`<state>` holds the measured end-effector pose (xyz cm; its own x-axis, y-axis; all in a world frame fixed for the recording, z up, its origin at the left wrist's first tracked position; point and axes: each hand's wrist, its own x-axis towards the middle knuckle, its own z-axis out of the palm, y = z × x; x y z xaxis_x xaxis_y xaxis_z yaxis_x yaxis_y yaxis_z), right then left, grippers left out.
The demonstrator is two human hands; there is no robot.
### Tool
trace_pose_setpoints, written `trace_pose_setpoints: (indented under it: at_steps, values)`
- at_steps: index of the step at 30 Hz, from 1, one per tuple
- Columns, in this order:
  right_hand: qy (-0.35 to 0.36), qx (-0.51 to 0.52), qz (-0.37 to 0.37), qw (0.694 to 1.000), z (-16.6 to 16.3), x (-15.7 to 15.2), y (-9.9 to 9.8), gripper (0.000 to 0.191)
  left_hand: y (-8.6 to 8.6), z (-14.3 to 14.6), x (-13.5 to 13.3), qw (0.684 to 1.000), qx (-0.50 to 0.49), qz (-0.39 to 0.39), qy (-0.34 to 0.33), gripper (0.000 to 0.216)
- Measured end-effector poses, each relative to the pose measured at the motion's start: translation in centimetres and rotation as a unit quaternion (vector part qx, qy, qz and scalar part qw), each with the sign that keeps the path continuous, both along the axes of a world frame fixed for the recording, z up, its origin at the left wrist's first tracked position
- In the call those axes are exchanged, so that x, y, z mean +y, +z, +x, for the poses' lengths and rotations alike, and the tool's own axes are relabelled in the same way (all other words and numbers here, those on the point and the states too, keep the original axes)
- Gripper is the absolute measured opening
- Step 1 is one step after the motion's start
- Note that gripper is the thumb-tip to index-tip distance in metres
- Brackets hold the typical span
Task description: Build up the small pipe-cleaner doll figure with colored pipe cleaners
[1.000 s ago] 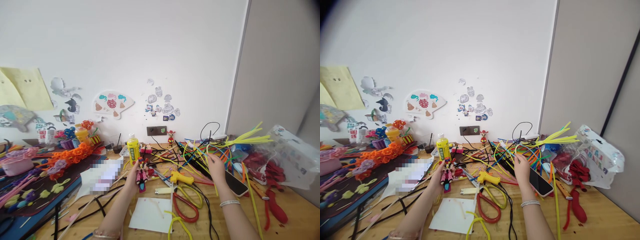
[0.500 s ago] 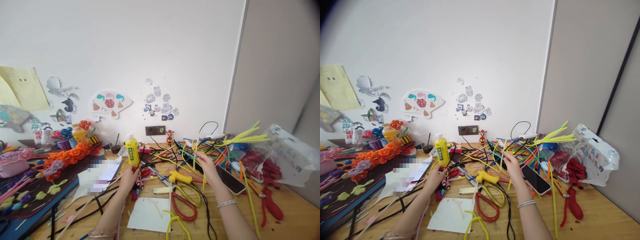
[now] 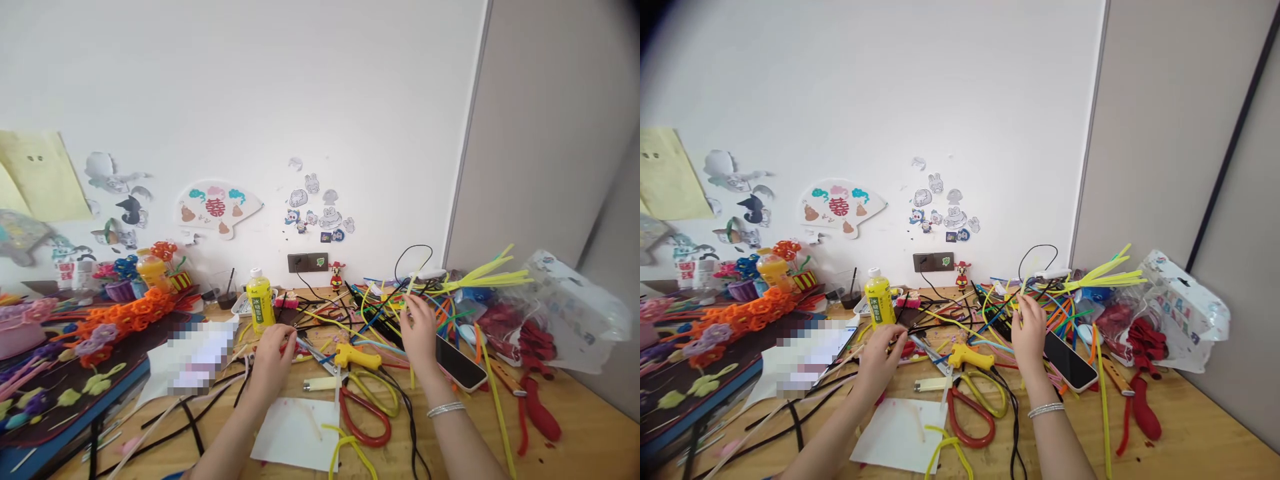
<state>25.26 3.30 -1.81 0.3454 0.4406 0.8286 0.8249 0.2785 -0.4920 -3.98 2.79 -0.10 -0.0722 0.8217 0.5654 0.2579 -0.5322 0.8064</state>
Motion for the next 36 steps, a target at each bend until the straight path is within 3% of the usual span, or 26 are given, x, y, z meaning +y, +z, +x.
trace_pose_setpoints:
  at_steps: [3, 7, 9, 11, 13, 15, 19, 25, 28, 31, 33, 36]
  values:
    - [0.049, 0.041, 0.029, 0.998, -1.0, -0.8, 0.8, 0.030, -0.3, 0.5, -0.2, 1.000, 0.012, -0.008, -0.007, 0.003]
    - [0.145, 0.037, -0.005, 0.989, -2.6, -1.3, 1.3, 0.023, -0.4, 0.9, -0.4, 0.998, 0.061, -0.005, 0.000, 0.010]
    - [0.121, -0.005, -0.037, 0.992, -2.3, -1.0, 1.1, 0.023, -0.2, 0.7, -0.5, 0.997, 0.073, -0.001, 0.012, 0.014]
    - [0.051, -0.070, -0.095, 0.992, -1.4, -0.6, 0.4, 0.025, 0.2, -0.1, -0.3, 0.998, 0.040, -0.002, 0.038, 0.017]
    - [-0.023, -0.134, -0.184, 0.973, -0.4, -0.3, -0.5, 0.019, 0.4, -1.3, 0.3, 0.994, -0.063, -0.008, 0.087, 0.022]
    - [-0.056, -0.175, -0.272, 0.945, 0.0, -0.1, -1.3, 0.013, 0.3, -2.6, 1.1, 0.968, -0.212, -0.043, 0.124, 0.025]
    - [-0.046, -0.233, -0.359, 0.902, -0.4, -0.4, -2.0, 0.010, -0.7, -4.2, 2.8, 0.939, -0.295, -0.079, 0.160, 0.034]
    - [-0.019, -0.259, -0.363, 0.895, -0.9, -0.7, -1.0, 0.012, -1.0, -3.7, 3.0, 0.927, -0.338, -0.096, 0.131, 0.038]
    - [-0.036, -0.223, -0.282, 0.933, -0.9, -1.1, 0.2, 0.017, -0.3, -2.9, 2.2, 0.932, -0.342, -0.092, 0.080, 0.037]
    - [-0.032, -0.077, -0.053, 0.995, -1.6, -2.1, 1.6, 0.023, 0.3, -1.5, 1.0, 0.941, -0.324, -0.098, -0.004, 0.037]
    - [0.019, 0.059, 0.047, 0.997, -2.6, -2.9, 2.2, 0.025, 0.3, -0.2, 0.1, 0.942, -0.284, -0.132, -0.120, 0.038]
    - [0.180, 0.253, 0.038, 0.950, -5.1, -3.6, 2.4, 0.026, 0.0, 1.8, -1.4, 0.922, -0.210, -0.192, -0.264, 0.043]
